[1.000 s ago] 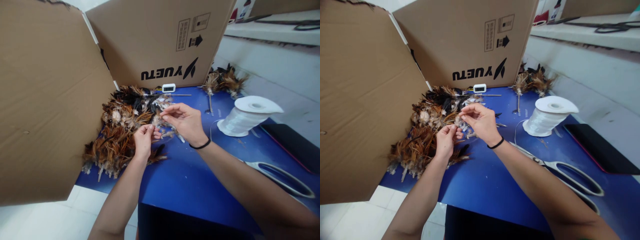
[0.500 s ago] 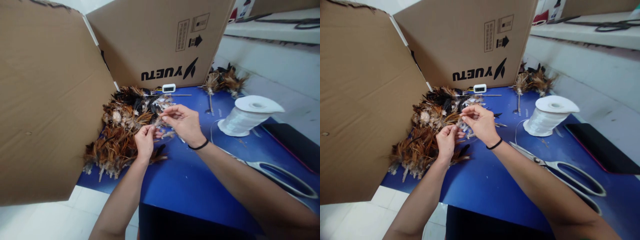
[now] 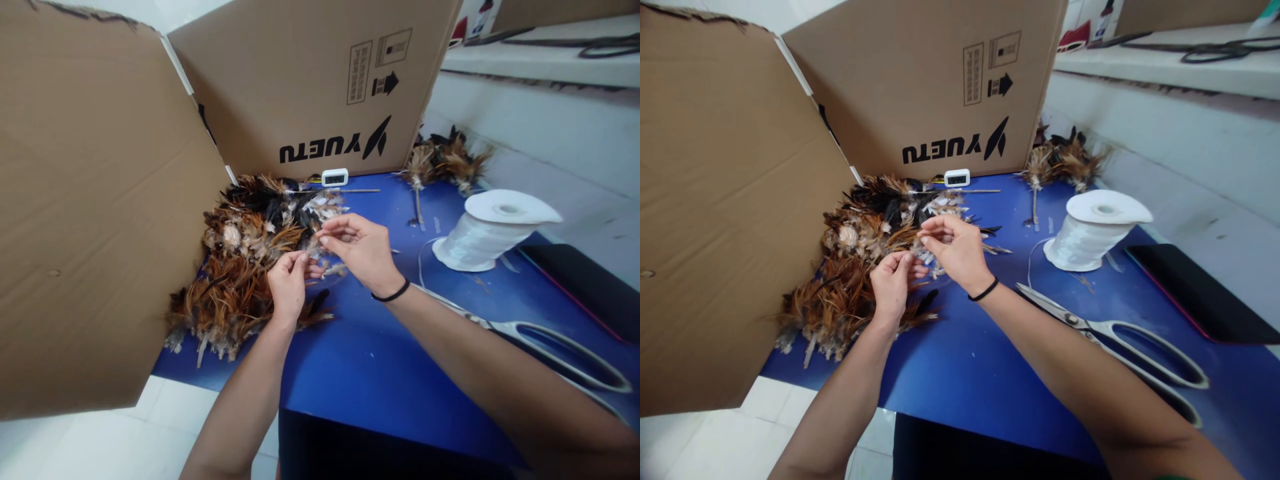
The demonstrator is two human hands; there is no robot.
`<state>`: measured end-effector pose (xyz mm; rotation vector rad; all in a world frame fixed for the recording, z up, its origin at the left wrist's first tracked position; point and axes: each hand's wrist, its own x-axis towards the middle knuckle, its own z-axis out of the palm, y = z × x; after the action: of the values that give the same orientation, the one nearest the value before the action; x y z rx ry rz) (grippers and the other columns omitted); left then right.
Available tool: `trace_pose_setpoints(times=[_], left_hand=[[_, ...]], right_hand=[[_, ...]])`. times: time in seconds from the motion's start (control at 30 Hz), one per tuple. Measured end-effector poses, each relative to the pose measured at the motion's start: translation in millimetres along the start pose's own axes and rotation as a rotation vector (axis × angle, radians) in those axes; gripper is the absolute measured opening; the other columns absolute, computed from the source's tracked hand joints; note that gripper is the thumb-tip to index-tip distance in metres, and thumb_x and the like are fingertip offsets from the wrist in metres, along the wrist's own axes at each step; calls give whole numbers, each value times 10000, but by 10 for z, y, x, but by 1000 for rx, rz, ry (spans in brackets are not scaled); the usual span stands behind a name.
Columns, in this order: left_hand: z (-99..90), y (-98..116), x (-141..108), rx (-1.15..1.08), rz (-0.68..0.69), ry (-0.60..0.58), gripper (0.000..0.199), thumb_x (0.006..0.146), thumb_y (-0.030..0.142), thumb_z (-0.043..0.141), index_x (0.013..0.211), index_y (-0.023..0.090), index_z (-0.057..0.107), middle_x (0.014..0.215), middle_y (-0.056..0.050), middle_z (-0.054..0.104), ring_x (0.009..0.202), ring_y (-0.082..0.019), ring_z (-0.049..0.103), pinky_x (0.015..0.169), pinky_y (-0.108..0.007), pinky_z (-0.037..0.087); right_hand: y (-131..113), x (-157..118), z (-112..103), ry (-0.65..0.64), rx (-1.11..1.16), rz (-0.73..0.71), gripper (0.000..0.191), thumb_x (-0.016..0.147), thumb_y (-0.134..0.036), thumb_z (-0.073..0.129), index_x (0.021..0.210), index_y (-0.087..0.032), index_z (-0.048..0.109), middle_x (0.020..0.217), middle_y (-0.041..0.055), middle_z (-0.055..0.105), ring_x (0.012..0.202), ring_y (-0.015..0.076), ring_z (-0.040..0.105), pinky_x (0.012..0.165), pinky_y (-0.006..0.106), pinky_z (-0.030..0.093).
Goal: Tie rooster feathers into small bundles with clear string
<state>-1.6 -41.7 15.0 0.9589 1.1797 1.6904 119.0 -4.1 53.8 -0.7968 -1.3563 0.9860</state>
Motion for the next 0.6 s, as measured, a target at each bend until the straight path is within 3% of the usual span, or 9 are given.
trace_pose_setpoints(times=[0.2,0.3,0.43,0.6], left_hand=[[-8,25,26,-88,-100,7,265,692,366,740,730,131,623,631,-21,669,482,-105,616,503,-209,495],[-29,45,44,-189,-170,-10,284,659,346,772,722,113,622,628,-26,666,495,-90,613,522,-194,497],[-53,55,54,-280,-268,-52,247,663,281,776,745,99,631,634,-32,661,500,-70,598,503,-165,481],[-74,31,58,-323,-318,-141,186,674,224,760,730,105,628,598,-11,627,468,-52,559,453,-143,446]], right_hand=[[0,63,-78,45,-65,-11,146,697,-250,703,814,-183,649,816,30,681,721,137,628,716,316,543],[24,107,-148,68,-84,56,163,694,-264,694,816,-163,655,783,27,669,663,121,592,641,290,514],[50,87,-155,-149,-127,247,154,651,-214,704,781,-136,676,692,16,652,617,114,559,598,269,465],[49,21,-83,-409,-78,280,128,691,-261,696,717,-142,656,653,-10,625,598,88,525,578,239,418]])
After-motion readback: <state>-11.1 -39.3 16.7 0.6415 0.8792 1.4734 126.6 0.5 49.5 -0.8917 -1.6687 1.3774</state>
